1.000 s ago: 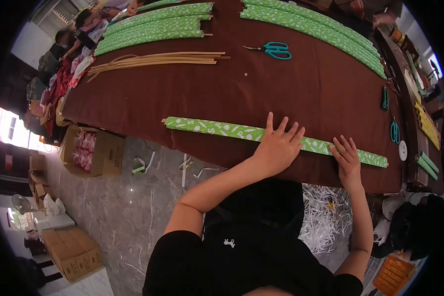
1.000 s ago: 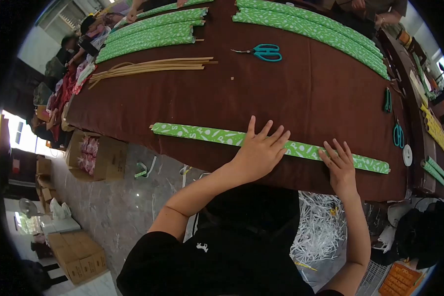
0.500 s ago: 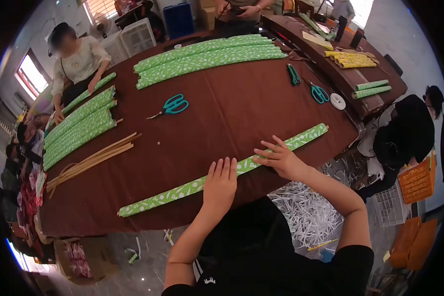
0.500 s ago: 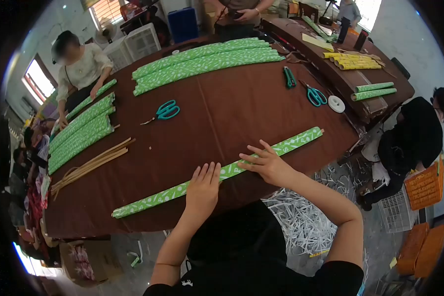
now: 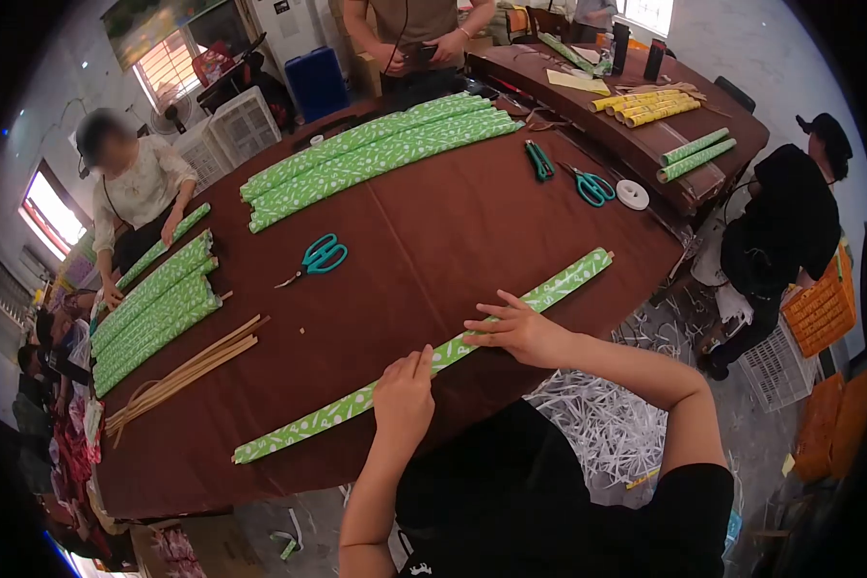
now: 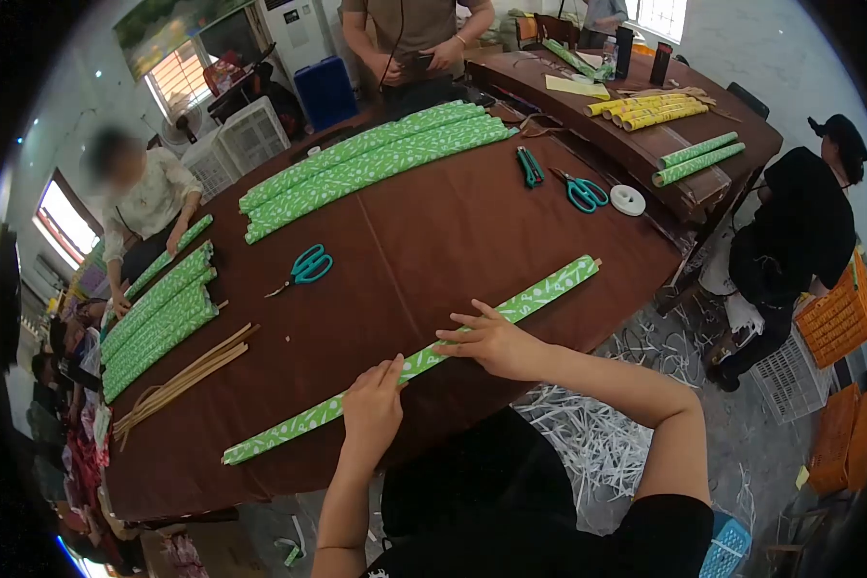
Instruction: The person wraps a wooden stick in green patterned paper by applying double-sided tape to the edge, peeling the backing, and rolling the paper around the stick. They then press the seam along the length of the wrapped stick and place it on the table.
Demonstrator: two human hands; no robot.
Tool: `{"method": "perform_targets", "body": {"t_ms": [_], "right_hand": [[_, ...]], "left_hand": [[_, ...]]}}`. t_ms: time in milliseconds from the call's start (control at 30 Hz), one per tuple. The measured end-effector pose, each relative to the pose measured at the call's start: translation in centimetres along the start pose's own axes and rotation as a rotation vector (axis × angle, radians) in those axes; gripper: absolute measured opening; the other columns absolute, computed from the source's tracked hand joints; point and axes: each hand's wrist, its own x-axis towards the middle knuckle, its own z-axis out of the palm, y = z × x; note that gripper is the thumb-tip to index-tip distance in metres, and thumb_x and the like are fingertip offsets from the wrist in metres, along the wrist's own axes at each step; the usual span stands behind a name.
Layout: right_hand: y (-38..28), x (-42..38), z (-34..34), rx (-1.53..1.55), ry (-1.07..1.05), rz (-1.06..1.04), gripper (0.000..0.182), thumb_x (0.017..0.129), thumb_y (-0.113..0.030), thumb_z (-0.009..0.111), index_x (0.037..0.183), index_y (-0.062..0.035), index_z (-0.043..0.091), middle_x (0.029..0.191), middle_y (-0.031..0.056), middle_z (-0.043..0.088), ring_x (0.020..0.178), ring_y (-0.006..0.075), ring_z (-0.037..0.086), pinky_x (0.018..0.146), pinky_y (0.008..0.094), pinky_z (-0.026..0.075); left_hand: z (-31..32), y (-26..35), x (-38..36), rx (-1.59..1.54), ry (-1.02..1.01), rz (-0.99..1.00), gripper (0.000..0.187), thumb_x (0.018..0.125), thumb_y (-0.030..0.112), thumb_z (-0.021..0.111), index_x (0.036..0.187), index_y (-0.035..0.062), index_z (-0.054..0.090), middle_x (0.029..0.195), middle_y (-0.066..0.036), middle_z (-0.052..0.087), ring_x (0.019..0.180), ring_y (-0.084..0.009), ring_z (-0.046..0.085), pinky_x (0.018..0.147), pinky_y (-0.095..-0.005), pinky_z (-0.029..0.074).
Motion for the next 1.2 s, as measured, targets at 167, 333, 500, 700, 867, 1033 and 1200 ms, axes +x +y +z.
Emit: {"method": "perform_targets", "body": {"t_ms": [167, 333, 500, 700, 867, 1033, 1200], "right_hand": [[0.4, 0.3, 0.9, -0.016, 0.026, -0.037, 0.055, 0.085, -0.003, 0.057, 0.135, -0.0258, 0.055, 0.139, -0.0010, 0.052, 0.130, 0.0281, 0.047, 0.113, 0.0576, 0.026], [0.8, 0.7, 1.1, -0.005, 0.028, -0.035, 0.061, 0.079, 0.000, 0.058, 0.134, -0.0260, 0.056, 0.139, -0.0032, 0.052, 0.133, 0.0250, 0.045, 0.115, 0.0556, 0.024], [1.1, 1.0, 1.2, -0.024, 0.024, -0.048, 0.061, 0.078, 0.000, 0.059, 0.134, -0.0255, 0.057, 0.139, -0.0032, 0.053, 0.133, 0.0252, 0.045, 0.115, 0.0560, 0.024], [1.6, 1.4, 1.4, -0.019, 0.019, -0.050, 0.059, 0.080, -0.001, 0.059, 0.134, -0.0236, 0.056, 0.138, -0.0025, 0.053, 0.133, 0.0253, 0.045, 0.115, 0.0558, 0.023], [1.7, 1.6, 1.1, -0.026, -0.014, -0.062, 0.057, 0.083, -0.003, 0.058, 0.136, -0.0242, 0.054, 0.138, -0.0017, 0.054, 0.132, 0.0264, 0.045, 0.114, 0.0563, 0.024], [1.8, 1.4, 1.2, -0.005, -0.024, -0.073, 0.055, 0.085, -0.005, 0.057, 0.136, -0.0244, 0.054, 0.139, -0.0015, 0.053, 0.132, 0.0270, 0.046, 0.114, 0.0574, 0.025], [1.6, 1.3, 1.1, -0.022, -0.010, -0.072, 0.054, 0.086, -0.005, 0.057, 0.136, -0.0243, 0.054, 0.140, -0.0013, 0.052, 0.132, 0.0274, 0.046, 0.113, 0.0576, 0.025]], "left_hand": [[-0.1, -0.7, -0.1, -0.023, 0.041, 0.015, 0.035, 0.083, 0.005, 0.063, 0.118, 0.0027, 0.063, 0.104, -0.013, 0.068, 0.094, -0.0282, 0.066, 0.080, -0.0384, 0.053], [-0.2, -1.1, 0.1, 0.016, -0.008, 0.023, 0.036, 0.084, 0.002, 0.057, 0.120, 0.0004, 0.061, 0.107, -0.013, 0.068, 0.105, -0.0304, 0.064, 0.092, -0.0389, 0.051], [0.2, -1.3, 0.1, 0.042, -0.012, 0.027, 0.037, 0.087, 0.003, 0.056, 0.124, 0.0006, 0.059, 0.113, -0.012, 0.067, 0.111, -0.0313, 0.062, 0.097, -0.0404, 0.048], [0.9, -1.8, 0.0, 0.090, -0.012, 0.055, 0.041, 0.087, 0.002, 0.054, 0.128, 0.0016, 0.056, 0.122, -0.014, 0.064, 0.118, -0.0315, 0.058, 0.106, -0.0428, 0.040], [1.3, -2.1, 0.0, 0.079, -0.011, 0.071, 0.044, 0.086, 0.002, 0.054, 0.130, 0.0016, 0.055, 0.125, -0.015, 0.062, 0.121, -0.0321, 0.055, 0.109, -0.0458, 0.036], [1.3, -1.8, -0.3, 0.141, -0.021, 0.083, 0.044, 0.086, 0.001, 0.054, 0.130, 0.0020, 0.055, 0.129, -0.016, 0.059, 0.124, -0.0310, 0.053, 0.110, -0.0512, 0.032], [1.4, -1.7, -0.5, 0.151, 0.005, 0.089, 0.042, 0.088, 0.003, 0.055, 0.131, 0.0022, 0.054, 0.129, -0.015, 0.059, 0.125, -0.0301, 0.052, 0.111, -0.0541, 0.030]]}}
